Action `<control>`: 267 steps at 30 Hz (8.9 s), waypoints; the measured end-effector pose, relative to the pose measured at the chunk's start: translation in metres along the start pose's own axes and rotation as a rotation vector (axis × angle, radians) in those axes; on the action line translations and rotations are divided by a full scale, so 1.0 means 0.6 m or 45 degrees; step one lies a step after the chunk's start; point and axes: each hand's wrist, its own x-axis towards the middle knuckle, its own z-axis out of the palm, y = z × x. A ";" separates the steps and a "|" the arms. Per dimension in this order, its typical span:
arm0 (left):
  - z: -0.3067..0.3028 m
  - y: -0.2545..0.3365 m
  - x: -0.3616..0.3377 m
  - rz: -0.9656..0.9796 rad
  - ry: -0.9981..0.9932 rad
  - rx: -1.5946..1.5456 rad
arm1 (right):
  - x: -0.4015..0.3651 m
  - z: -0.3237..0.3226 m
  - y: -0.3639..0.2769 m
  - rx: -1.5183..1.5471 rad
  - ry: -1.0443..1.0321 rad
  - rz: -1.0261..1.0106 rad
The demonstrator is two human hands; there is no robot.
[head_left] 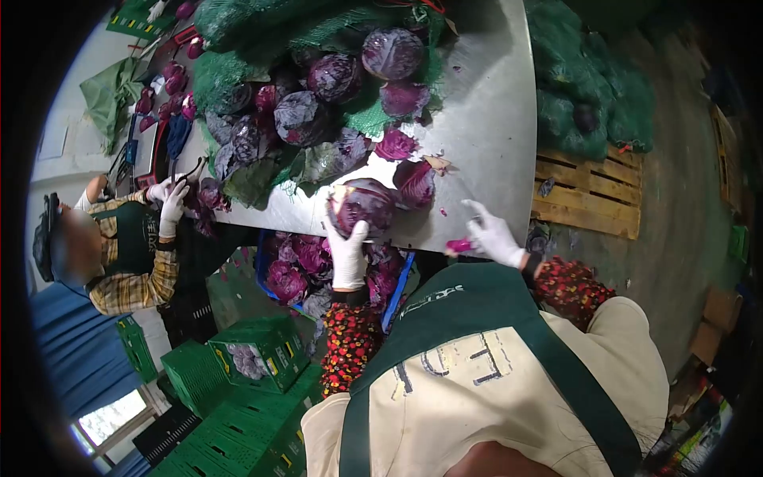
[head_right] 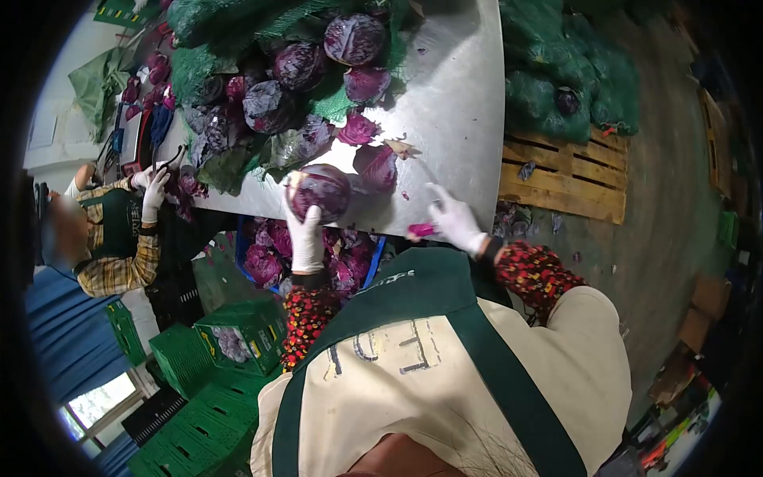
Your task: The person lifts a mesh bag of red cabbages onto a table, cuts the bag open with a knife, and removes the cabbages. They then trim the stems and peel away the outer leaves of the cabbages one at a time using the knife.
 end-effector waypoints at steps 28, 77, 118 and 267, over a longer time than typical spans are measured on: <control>0.054 0.069 0.014 0.200 -0.148 0.396 | 0.117 0.100 -0.170 0.766 -0.565 -0.201; 0.127 -0.085 -0.035 0.054 -0.102 0.863 | -0.082 -0.055 -0.452 -1.581 -0.191 -1.657; 0.086 -0.073 -0.035 0.209 0.105 1.157 | 0.116 -0.054 -0.151 -1.270 0.160 -0.590; 0.149 -0.070 0.036 0.582 -0.233 1.948 | 0.080 0.006 -0.085 -0.846 0.051 -0.646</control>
